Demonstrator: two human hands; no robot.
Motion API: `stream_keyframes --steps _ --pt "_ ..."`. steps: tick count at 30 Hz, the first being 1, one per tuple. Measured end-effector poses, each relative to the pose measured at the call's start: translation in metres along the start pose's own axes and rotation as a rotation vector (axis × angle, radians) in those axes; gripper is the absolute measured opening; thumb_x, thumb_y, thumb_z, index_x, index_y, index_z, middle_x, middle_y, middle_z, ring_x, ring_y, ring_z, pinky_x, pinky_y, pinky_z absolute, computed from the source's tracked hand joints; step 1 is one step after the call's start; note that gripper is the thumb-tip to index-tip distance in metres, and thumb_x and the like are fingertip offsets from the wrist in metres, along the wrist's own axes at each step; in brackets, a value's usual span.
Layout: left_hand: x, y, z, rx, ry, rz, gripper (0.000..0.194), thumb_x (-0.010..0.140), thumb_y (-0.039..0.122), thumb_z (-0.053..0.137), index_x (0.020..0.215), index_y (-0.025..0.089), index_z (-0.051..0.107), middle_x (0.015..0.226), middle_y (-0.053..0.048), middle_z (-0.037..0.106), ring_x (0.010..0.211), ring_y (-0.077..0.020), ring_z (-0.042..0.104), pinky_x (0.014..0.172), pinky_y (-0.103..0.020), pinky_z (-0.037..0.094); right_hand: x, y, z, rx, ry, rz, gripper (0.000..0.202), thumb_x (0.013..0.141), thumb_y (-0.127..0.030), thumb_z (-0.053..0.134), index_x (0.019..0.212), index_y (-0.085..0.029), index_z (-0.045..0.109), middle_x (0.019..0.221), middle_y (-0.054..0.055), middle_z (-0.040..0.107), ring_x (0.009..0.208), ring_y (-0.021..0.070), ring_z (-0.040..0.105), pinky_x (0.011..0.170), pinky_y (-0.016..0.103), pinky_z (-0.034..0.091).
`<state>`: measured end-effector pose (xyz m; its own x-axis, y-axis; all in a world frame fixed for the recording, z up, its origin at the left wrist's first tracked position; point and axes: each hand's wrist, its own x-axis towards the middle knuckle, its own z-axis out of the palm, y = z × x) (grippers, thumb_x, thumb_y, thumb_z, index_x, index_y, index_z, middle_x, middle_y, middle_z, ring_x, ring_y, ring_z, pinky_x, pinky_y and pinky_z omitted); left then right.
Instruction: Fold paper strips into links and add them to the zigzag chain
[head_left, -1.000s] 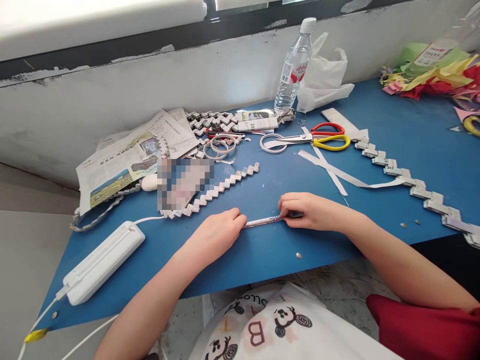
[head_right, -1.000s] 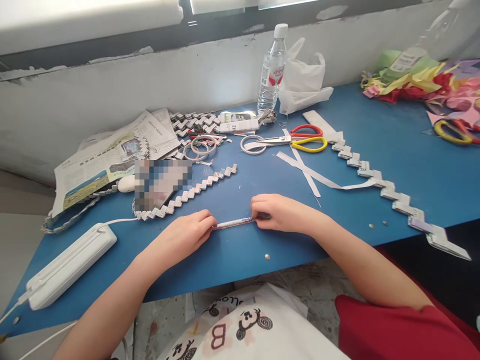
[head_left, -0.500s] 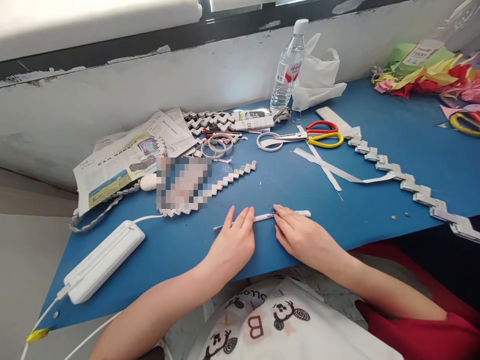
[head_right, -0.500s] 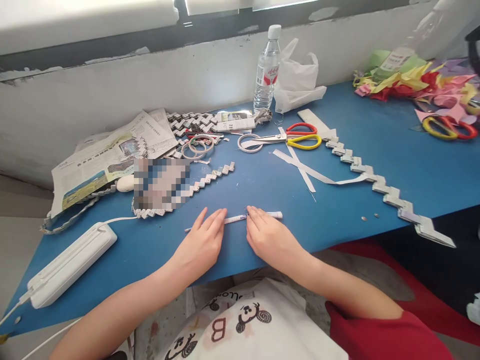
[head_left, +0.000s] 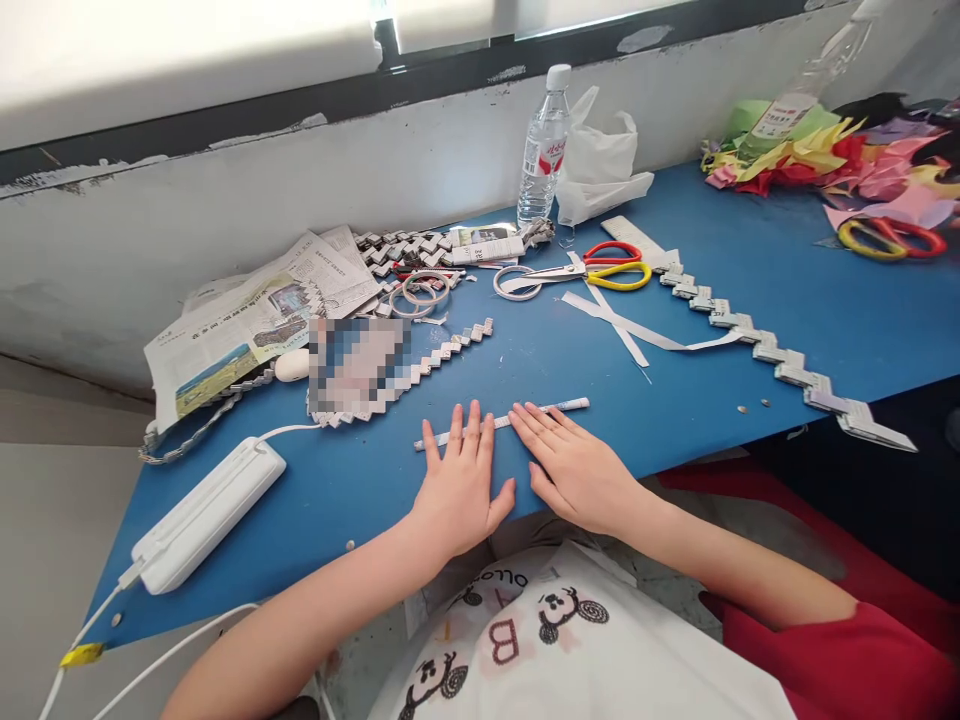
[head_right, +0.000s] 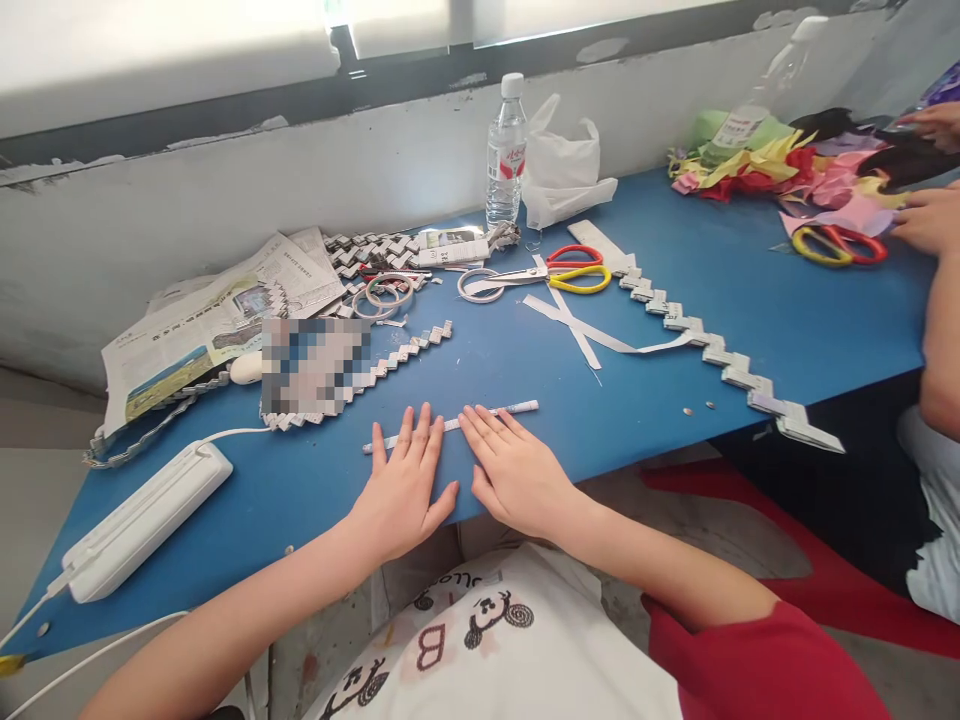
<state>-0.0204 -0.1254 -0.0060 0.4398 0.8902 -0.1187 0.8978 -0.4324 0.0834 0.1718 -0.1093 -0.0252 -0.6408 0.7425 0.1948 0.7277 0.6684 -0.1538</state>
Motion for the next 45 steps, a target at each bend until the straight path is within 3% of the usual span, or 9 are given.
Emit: stream_keyframes --steps 6,10,14,17,22,33,40,45 --pt "-0.018 -0.014 -0.004 0.024 -0.021 -0.117 0.076 0.093 0.052 0.033 0.15 0.002 0.024 0.158 -0.023 0.017 0.146 -0.042 0.016 0.11 -0.071 0.017 -0.01 0.006 0.001 -0.01 0.04 0.05 0.053 0.093 -0.018 0.034 0.143 -0.004 0.042 0.147 0.015 0.044 0.138 0.0276 0.042 0.112 0.05 0.04" --pt "-0.022 -0.017 -0.003 0.013 0.002 -0.132 0.076 0.093 0.055 0.031 0.149 0.004 0.027 0.157 -0.023 0.022 0.146 -0.0407 0.018 0.112 -0.068 0.017 -0.004 0.021 -0.001 0.057 0.137 0.043 0.042 0.097 -0.021 0.036 0.131 -0.007 0.057 0.135 0.014 0.058 0.127 0.0262 0.055 0.107 0.047 0.046" --pt "-0.014 -0.011 -0.001 0.012 0.04 -0.147 0.075 0.094 0.052 0.032 0.147 -0.001 0.029 0.155 -0.027 0.025 0.146 -0.0374 0.019 0.116 -0.059 0.018 0.005 0.046 -0.006 0.133 0.18 0.031 0.031 0.096 -0.019 0.043 0.112 -0.017 0.07 0.118 0.009 0.071 0.109 0.023 0.068 0.095 0.042 0.057" --pt "-0.001 -0.003 -0.002 -0.024 0.044 -0.081 0.07 0.095 0.044 0.031 0.148 -0.002 0.027 0.157 -0.025 0.019 0.147 -0.0337 0.017 0.118 -0.053 0.022 0.008 0.056 -0.006 0.08 0.151 -0.05 0.033 0.094 -0.011 0.043 0.112 -0.015 0.07 0.117 0.01 0.071 0.109 0.0219 0.068 0.096 0.04 0.057" --pt "0.02 0.009 -0.004 -0.078 -0.01 0.101 0.066 0.097 0.044 0.028 0.151 0.007 0.023 0.159 -0.014 0.019 0.148 -0.0298 0.016 0.119 -0.057 0.013 0.006 0.064 -0.006 -0.031 0.12 -0.189 0.037 0.091 -0.005 0.042 0.116 -0.009 0.068 0.122 0.014 0.068 0.113 0.0216 0.066 0.099 0.037 0.055" --pt "0.022 0.01 -0.006 -0.092 -0.03 0.102 0.067 0.096 0.045 0.029 0.151 0.008 0.022 0.16 -0.013 0.017 0.149 -0.0319 0.012 0.118 -0.061 0.009 -0.005 0.096 -0.022 -0.192 0.021 -0.327 0.041 0.092 -0.003 0.038 0.121 -0.01 0.065 0.124 0.01 0.066 0.114 0.023 0.065 0.097 0.036 0.056" --pt "0.012 0.005 -0.012 -0.08 -0.099 0.019 0.073 0.096 0.056 0.027 0.153 0.012 0.018 0.16 -0.012 0.013 0.149 -0.0332 0.011 0.116 -0.066 0.009 -0.027 0.113 -0.024 -0.224 0.058 -0.24 0.038 0.093 -0.01 0.039 0.12 -0.009 0.066 0.122 0.011 0.068 0.112 0.0234 0.066 0.087 0.035 0.06" --pt "-0.002 -0.002 -0.017 -0.042 -0.131 -0.08 0.072 0.097 0.053 0.026 0.152 0.007 0.021 0.159 -0.015 0.018 0.148 -0.0341 0.015 0.116 -0.063 0.019 -0.02 0.1 -0.031 -0.126 0.053 -0.074 0.033 0.093 -0.018 0.044 0.114 -0.013 0.07 0.116 0.009 0.071 0.111 0.0241 0.067 0.089 0.036 0.059"
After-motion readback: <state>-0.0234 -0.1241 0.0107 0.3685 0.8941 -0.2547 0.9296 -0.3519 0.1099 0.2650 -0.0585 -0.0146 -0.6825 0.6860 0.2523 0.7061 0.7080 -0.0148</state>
